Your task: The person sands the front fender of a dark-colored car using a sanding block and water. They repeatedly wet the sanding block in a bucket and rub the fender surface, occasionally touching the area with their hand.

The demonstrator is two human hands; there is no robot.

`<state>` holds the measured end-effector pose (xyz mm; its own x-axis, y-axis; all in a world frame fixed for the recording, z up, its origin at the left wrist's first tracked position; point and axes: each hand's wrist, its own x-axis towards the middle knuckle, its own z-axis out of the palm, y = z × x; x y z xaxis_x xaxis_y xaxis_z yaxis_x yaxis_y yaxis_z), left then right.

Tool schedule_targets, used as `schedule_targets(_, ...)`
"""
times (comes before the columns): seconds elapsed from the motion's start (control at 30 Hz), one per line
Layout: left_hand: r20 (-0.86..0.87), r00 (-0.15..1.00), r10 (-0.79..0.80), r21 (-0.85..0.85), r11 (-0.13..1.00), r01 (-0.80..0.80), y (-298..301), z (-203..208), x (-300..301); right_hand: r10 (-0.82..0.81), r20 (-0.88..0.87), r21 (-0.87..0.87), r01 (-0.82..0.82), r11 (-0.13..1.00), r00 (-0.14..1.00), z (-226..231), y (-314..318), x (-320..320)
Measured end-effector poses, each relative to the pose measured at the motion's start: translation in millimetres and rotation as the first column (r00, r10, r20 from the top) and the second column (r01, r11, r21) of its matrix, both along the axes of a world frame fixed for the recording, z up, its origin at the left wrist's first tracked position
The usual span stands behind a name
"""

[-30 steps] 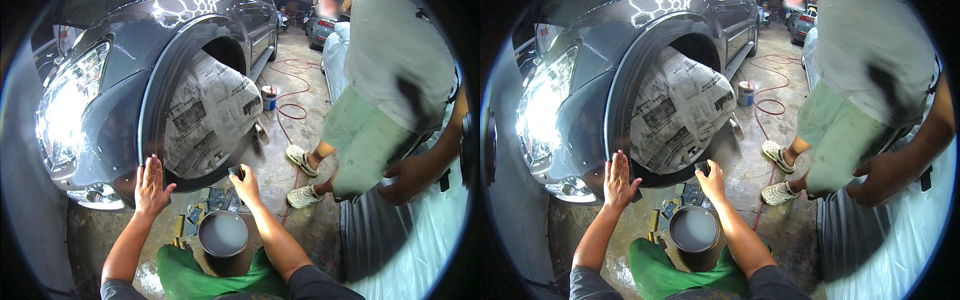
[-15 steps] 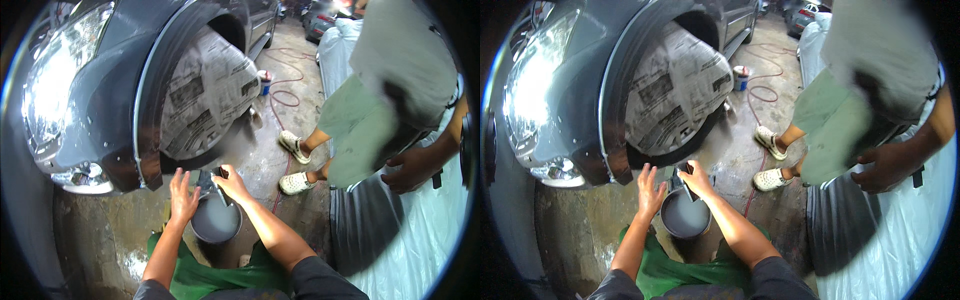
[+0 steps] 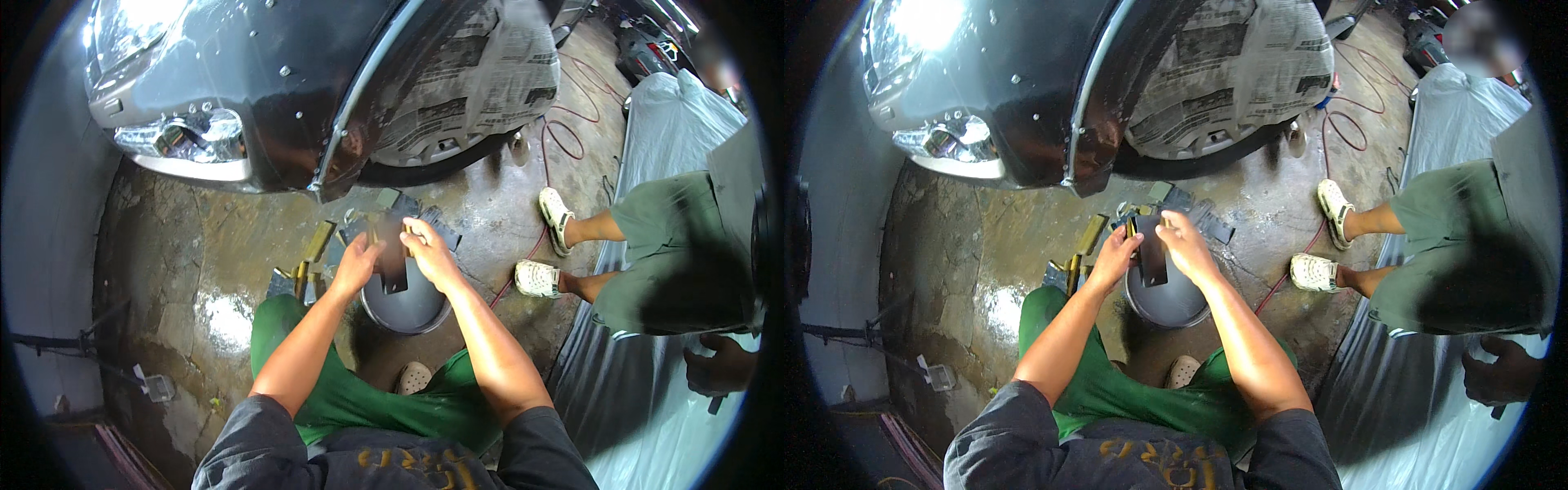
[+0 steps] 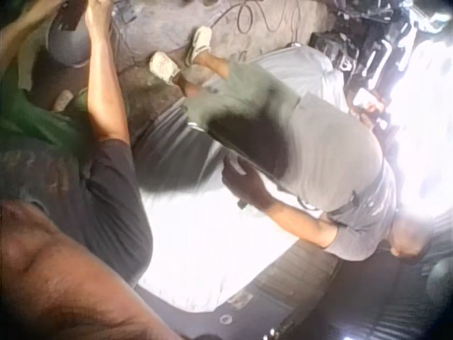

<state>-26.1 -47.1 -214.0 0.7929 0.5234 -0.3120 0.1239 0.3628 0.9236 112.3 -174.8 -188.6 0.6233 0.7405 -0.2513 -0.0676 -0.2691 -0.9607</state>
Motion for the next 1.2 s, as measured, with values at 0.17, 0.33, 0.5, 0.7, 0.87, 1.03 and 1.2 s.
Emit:
schedule_targets(0.17, -0.222, 0.965, 0.143, 0.199, 0.975, -0.099, 55.8, -23.0, -18.5, 0.0, 0.181, -0.12, 0.022, 0.993, 0.983, -14.4, 4.9, -1.5)
schedule_targets(0.33, -0.396, 0.799, 0.452, 0.664, 0.742, -0.091, 92.3, -24.5, -36.8, 0.034, 0.274, -0.204, 0.023, 0.979, 0.961, -8.0, -4.0, 7.8)
schedule_targets(0.5, -0.629, 0.673, 0.39, 0.668, 0.714, 0.211, 102.7, -54.6, -45.6, 0.106, 0.323, -0.259, -0.02, 0.966, 0.94, 13.3, 1.1, 3.0)
schedule_targets(0.7, -0.548, 0.79, 0.276, 0.668, 0.713, 0.214, 84.7, -18.2, -31.9, 0.204, 0.504, -0.212, -0.109, 0.971, 0.839, 24.2, -7.4, -8.0)
schedule_targets(0.87, -0.329, 0.936, 0.124, 0.632, 0.765, 0.121, 33.4, 14.2, -30.1, 0.297, 0.784, -0.171, -0.27, 0.948, 0.545, 19.8, 4.6, -41.3)
schedule_targets(1.03, -0.09, 0.987, -0.137, 0.276, 0.948, 0.157, 6.5, 18.9, -17.0, 0.367, 0.828, -0.298, -0.222, 0.928, 0.424, 26.0, 3.5, -43.0)
schedule_targets(1.2, -0.182, 0.983, -0.036, 0.133, 0.989, 0.061, 35.1, 1.7, -4.1, 0.574, 0.628, -0.548, -0.226, 0.806, 0.526, 21.8, -14.6, -22.0)
